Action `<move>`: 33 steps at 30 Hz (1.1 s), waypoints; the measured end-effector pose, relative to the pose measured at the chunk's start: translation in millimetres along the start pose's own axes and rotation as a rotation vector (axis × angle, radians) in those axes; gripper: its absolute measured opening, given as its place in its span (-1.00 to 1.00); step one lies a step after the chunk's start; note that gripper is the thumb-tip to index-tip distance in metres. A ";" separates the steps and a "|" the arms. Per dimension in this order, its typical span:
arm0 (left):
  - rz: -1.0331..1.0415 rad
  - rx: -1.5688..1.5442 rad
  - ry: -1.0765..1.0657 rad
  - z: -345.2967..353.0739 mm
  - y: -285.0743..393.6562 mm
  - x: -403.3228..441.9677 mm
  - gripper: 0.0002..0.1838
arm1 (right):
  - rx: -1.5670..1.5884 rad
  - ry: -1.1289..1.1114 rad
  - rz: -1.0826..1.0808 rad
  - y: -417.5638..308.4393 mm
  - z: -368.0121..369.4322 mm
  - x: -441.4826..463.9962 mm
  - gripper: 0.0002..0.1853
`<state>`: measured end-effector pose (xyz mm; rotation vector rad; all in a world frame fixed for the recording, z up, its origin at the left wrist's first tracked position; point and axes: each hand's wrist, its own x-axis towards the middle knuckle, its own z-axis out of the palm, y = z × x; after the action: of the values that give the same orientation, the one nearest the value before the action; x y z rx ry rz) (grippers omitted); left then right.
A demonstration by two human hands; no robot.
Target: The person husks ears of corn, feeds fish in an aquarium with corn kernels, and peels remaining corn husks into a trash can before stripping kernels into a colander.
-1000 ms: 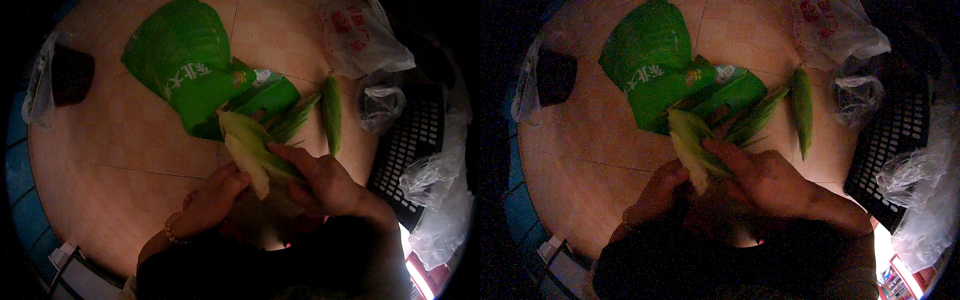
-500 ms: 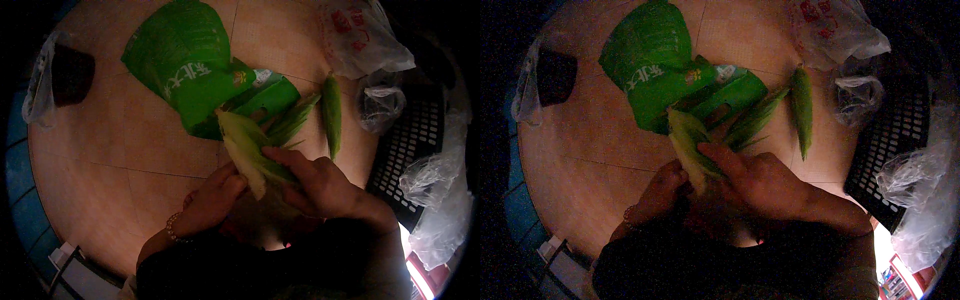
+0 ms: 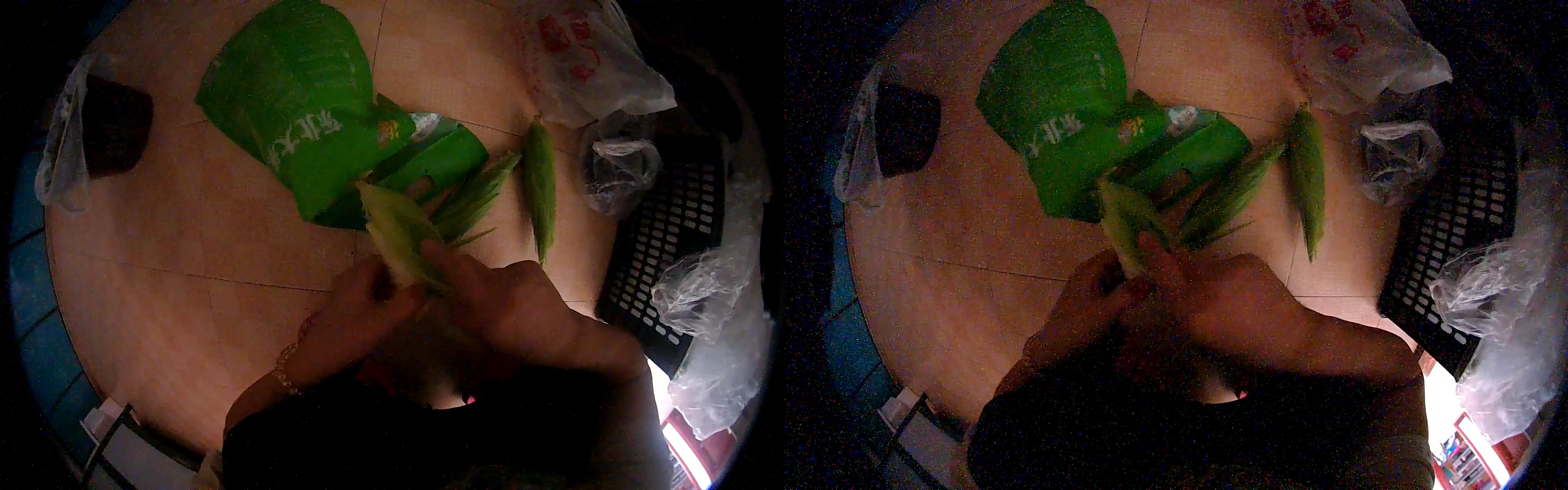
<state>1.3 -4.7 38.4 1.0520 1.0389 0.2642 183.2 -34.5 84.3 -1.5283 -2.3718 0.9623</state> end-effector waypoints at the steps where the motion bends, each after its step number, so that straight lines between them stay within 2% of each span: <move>1: -0.004 0.150 0.016 -3.2 -6.0 1.6 -0.58 | -0.047 -0.024 -0.026 -0.9 -0.6 1.6 -0.44; 2: -0.009 0.301 0.032 -5.4 -8.9 2.4 -0.56 | -0.093 -0.049 -0.051 -2.3 -1.2 3.1 -0.45; 3: -0.009 0.300 0.032 -5.9 -6.8 2.5 -0.56 | -0.093 -0.049 -0.051 -4.5 -1.3 4.4 -0.45; 5: -0.063 0.497 0.012 -7.1 -0.1 3.3 -0.51 | -0.122 -0.118 -0.062 -11.1 -0.3 7.5 -0.38; 9: -0.068 0.649 -0.066 -8.9 -2.4 9.4 -0.50 | -0.223 -0.197 0.017 -21.7 13.7 12.5 -0.44; 11: 0.044 0.895 -0.030 -8.5 -2.8 9.6 -0.50 | -0.207 -0.212 0.024 -19.1 17.6 14.1 -0.50; 15: 0.066 1.000 -0.050 -7.2 -6.7 11.7 -0.53 | -0.173 -0.152 0.052 -16.1 24.1 13.9 -0.51; 17: 0.126 1.105 -0.227 -9.5 -3.8 13.6 -0.58 | -0.197 -0.341 0.088 -16.6 27.5 16.3 -0.51; 18: 0.126 1.105 -0.228 -10.1 -5.3 15.4 -0.58 | -0.204 -0.404 0.100 -16.5 30.0 16.3 -0.51; 20: 0.051 1.088 -0.452 -11.8 -11.2 20.3 -0.63 | -0.266 -0.272 0.031 -16.6 39.3 12.9 -0.51; 21: 0.051 1.089 -0.453 -13.6 -13.2 22.0 -0.63 | -0.266 -0.272 0.032 -17.9 40.3 13.4 -0.51; 23: 0.118 0.999 -0.563 -16.5 -15.7 25.2 -0.66 | -0.099 -0.328 0.110 -20.0 42.1 14.1 -0.66; 24: 0.120 0.999 -0.565 -15.7 -16.3 27.2 -0.66 | -0.100 -0.328 0.112 -19.4 44.5 11.8 -0.66; 26: -0.011 0.979 -0.581 -13.9 -16.4 31.2 -0.68 | -0.169 -0.172 0.015 -17.2 49.4 7.5 -0.66; 29: -0.063 1.039 -0.657 -13.3 -16.8 35.5 -0.71 | -0.076 -0.239 0.060 -17.6 43.4 10.8 -0.68; 30: -0.067 1.039 -0.655 -9.6 -16.8 30.0 -0.71 | -0.073 -0.239 0.057 -16.8 41.7 12.7 -0.68; 31: -0.024 0.862 -0.470 -3.5 -17.3 19.6 -0.72 | -0.037 -0.354 0.105 -16.1 40.2 14.7 -0.63; 32: -0.008 0.774 -0.377 -2.8 -18.7 17.5 -0.73 | -0.002 -0.468 0.153 -15.7 39.7 15.8 -0.56; 33: 0.017 0.685 -0.287 -2.1 -20.0 15.4 -0.73 | 0.000 -0.467 0.152 -14.7 42.0 15.2 -0.56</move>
<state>2.1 -4.0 13.1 1.6565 0.8712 -0.2497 145.8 -43.4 57.1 -1.6503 -2.5708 1.4974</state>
